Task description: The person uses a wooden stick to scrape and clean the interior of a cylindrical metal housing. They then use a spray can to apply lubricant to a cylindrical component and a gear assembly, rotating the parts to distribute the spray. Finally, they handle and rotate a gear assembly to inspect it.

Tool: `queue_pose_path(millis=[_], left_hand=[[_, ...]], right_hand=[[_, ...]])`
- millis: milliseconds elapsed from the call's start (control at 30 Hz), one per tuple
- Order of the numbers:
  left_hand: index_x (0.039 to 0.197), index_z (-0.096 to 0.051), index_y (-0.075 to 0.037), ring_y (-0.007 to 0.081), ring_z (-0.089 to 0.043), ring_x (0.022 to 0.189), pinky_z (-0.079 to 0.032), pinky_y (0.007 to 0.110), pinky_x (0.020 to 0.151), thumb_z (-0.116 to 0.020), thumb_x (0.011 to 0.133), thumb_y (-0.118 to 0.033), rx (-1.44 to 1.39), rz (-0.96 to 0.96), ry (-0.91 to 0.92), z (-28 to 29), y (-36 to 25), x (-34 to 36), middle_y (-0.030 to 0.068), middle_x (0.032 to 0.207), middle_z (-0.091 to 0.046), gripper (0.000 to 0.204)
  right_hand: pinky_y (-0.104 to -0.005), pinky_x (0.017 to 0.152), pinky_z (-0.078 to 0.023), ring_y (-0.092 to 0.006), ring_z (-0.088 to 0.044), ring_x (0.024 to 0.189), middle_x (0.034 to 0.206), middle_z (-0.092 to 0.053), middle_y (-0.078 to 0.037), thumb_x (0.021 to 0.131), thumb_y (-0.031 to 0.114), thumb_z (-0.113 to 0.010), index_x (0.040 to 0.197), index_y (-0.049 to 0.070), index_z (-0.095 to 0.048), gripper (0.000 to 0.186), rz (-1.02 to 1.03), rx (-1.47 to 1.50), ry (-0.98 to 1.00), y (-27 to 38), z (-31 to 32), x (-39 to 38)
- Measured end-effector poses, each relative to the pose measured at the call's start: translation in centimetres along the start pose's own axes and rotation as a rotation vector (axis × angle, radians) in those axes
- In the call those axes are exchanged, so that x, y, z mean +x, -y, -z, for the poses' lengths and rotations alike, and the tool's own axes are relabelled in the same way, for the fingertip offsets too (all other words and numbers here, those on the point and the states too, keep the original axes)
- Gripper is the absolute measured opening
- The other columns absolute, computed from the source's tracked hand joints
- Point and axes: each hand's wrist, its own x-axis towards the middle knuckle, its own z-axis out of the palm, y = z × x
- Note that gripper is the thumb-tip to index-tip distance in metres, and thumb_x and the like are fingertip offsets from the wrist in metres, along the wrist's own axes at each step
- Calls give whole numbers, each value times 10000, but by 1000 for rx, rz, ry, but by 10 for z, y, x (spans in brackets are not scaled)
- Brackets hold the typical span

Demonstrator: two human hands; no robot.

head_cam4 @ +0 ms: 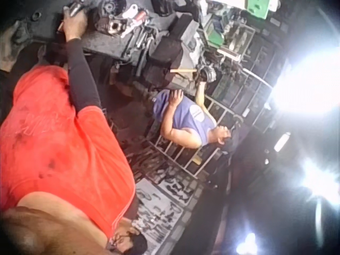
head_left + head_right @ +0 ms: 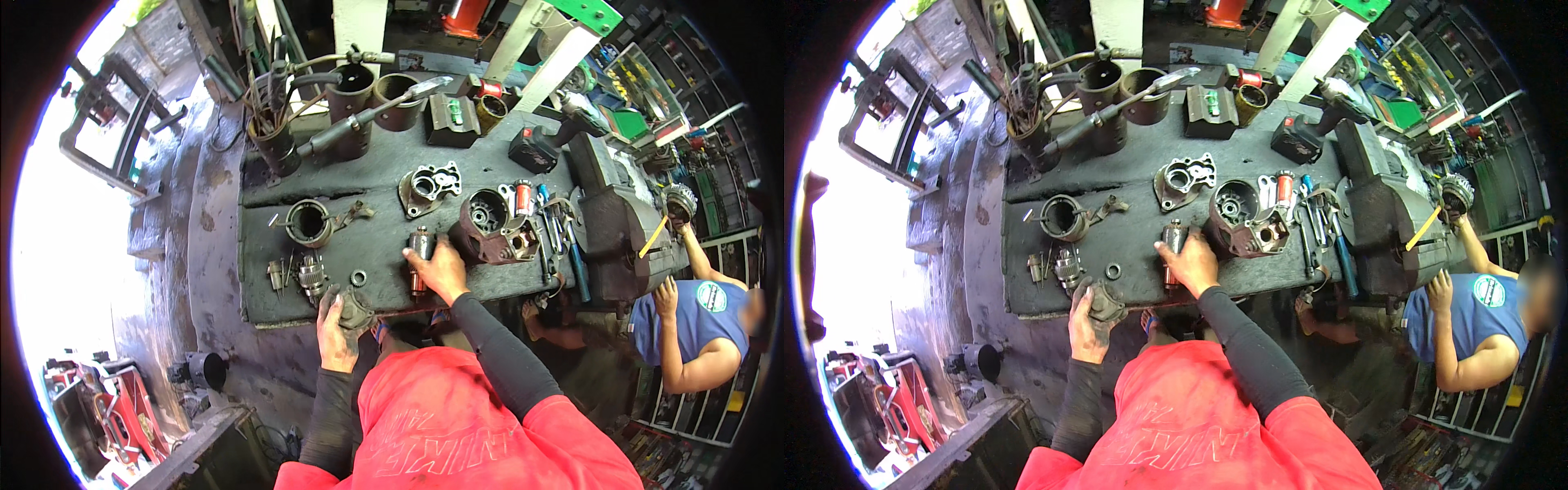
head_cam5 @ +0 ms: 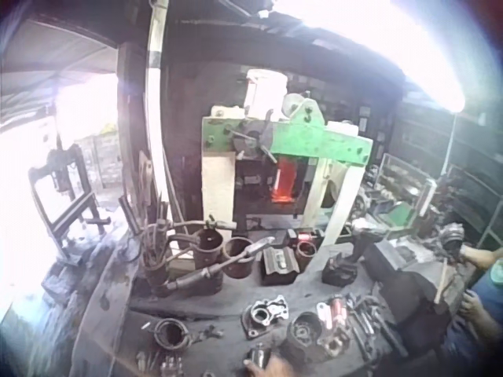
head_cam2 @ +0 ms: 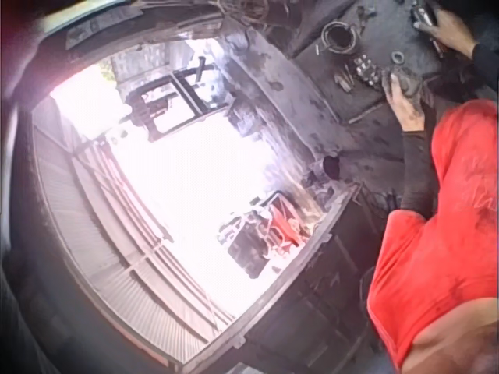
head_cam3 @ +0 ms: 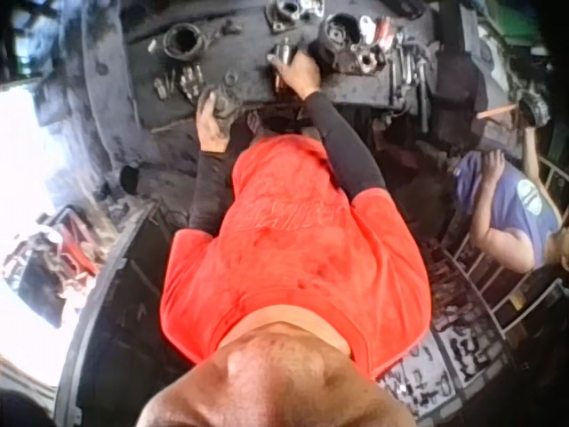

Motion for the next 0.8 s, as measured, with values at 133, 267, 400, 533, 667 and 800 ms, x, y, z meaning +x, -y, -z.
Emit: queue_pose_path(millis=[133,267,400,533,667,800], left_hand=[[1427,-549,-152,326,-686,1182,-589,582,926,-554,1081,-316,-4,-15,34,-5,3,-2,112,1360,-661,384],[1308,-624,-147,317,-707,1110,-589,566,909,-539,1084,-416,-43,41,72,-7,7,6,107,1285,-709,360],[1279,-654,-118,291,-716,1071,-591,520,898,-538,1080,-461,-96,121,122,-22,14,19,105,1203,-733,413],[1273,-667,-39,277,-696,1094,-568,443,971,-593,1064,-458,-274,186,226,-45,18,30,115,1186,-724,474],[1194,-692,-52,296,-713,1051,-578,468,949,-665,986,-488,-308,183,234,-46,13,32,118,1175,-729,484],[1234,-680,-43,357,-731,1022,-613,555,811,-590,966,-611,-284,196,112,-32,14,28,159,1184,-744,635]], right_hand=[[-519,906,-585,-477,-711,1065,1183,-692,-334,798,468,-820,1320,-104,-514,833,-16,-83,73,14,-3,15],[-496,878,-588,-450,-736,1009,1043,-741,-311,752,428,-809,1110,-94,-663,649,1,-38,168,23,16,13],[-498,864,-582,-438,-746,967,1002,-739,-308,704,460,-823,1056,-63,-679,648,40,160,286,42,37,-22],[-518,874,-580,-473,-720,975,1036,-723,-309,745,433,-809,1097,-55,-629,629,306,128,323,73,43,-56],[-515,946,-560,-488,-678,1099,1186,-661,-338,847,473,-779,1126,-79,-627,637,470,79,385,84,53,-58],[-518,1016,-535,-465,-642,1152,1225,-623,-335,881,400,-776,1169,-83,-641,578,536,-36,118,79,58,-4]])
